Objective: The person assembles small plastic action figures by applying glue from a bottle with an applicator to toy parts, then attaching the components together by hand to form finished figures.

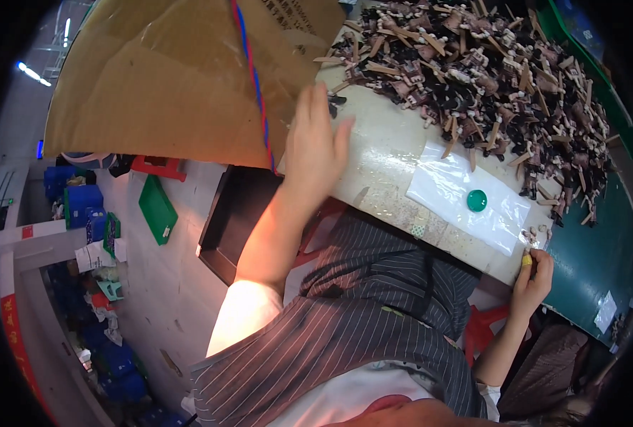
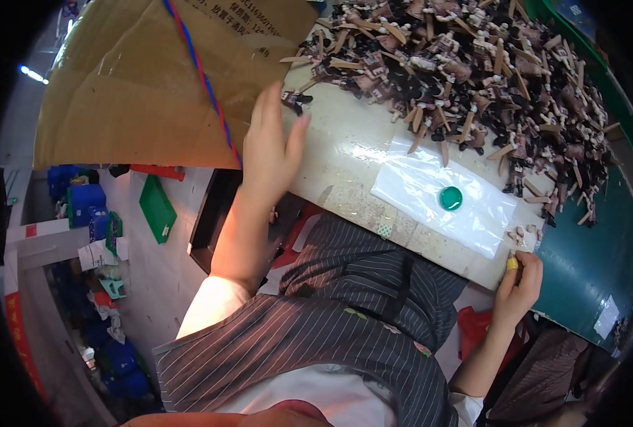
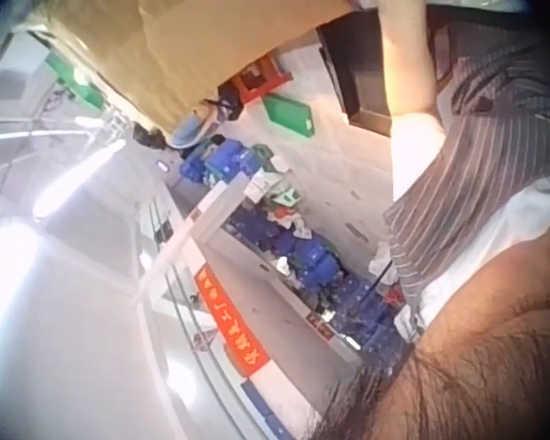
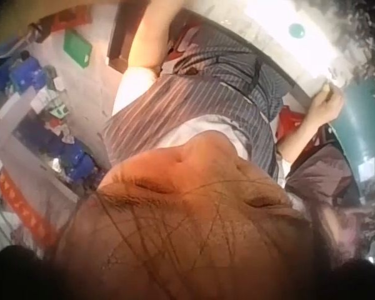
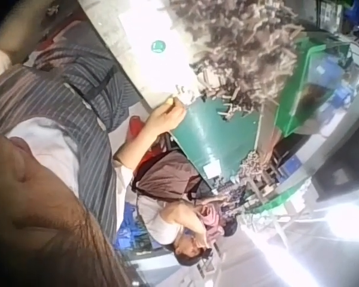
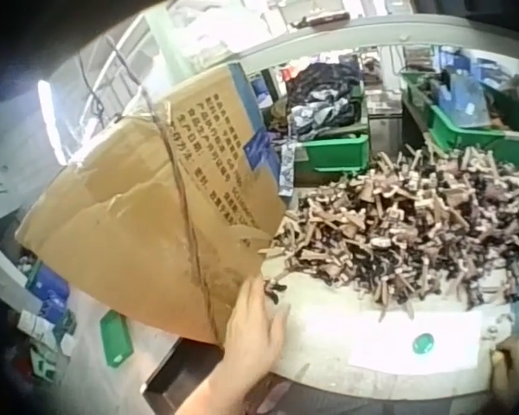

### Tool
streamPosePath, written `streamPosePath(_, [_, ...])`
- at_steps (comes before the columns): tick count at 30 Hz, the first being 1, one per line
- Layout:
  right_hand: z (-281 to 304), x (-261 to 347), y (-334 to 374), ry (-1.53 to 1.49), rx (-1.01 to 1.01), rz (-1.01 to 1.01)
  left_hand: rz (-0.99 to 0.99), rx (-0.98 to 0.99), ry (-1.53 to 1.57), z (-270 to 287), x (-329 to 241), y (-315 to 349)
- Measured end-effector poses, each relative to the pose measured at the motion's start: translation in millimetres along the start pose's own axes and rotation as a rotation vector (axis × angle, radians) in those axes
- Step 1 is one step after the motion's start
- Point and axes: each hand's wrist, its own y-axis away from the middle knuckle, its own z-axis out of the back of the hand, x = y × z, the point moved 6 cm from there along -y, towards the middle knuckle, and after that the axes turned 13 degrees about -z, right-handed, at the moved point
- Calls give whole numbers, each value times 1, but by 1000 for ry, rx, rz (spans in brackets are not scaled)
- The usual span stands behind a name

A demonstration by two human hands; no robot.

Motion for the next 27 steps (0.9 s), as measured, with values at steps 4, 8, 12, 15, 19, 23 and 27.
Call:
streamPosePath(4, [-5,12,-4,66,28,88,40,380,-263,-58,35,-7])
streamPosePath(8, [-5,39,10,-249,83,-53,-64,307,-70,-39,8,6])
streamPosePath(12, [-34,77,1,-544,311,-170,-48,193,30,-35,6,19])
streamPosePath(15, [-42,98,-20,-440,287,-30,144,152,303,-29,17,27])
streamPosePath(19, [-54,110,-26,-211,242,175,-3,126,208,-14,0,31])
streamPosePath(23, [-56,119,-25,-123,211,265,-35,195,194,-9,1,34])
streamPosePath(27, [-60,125,-22,-7,212,314,41,339,-179,-19,-4,24])
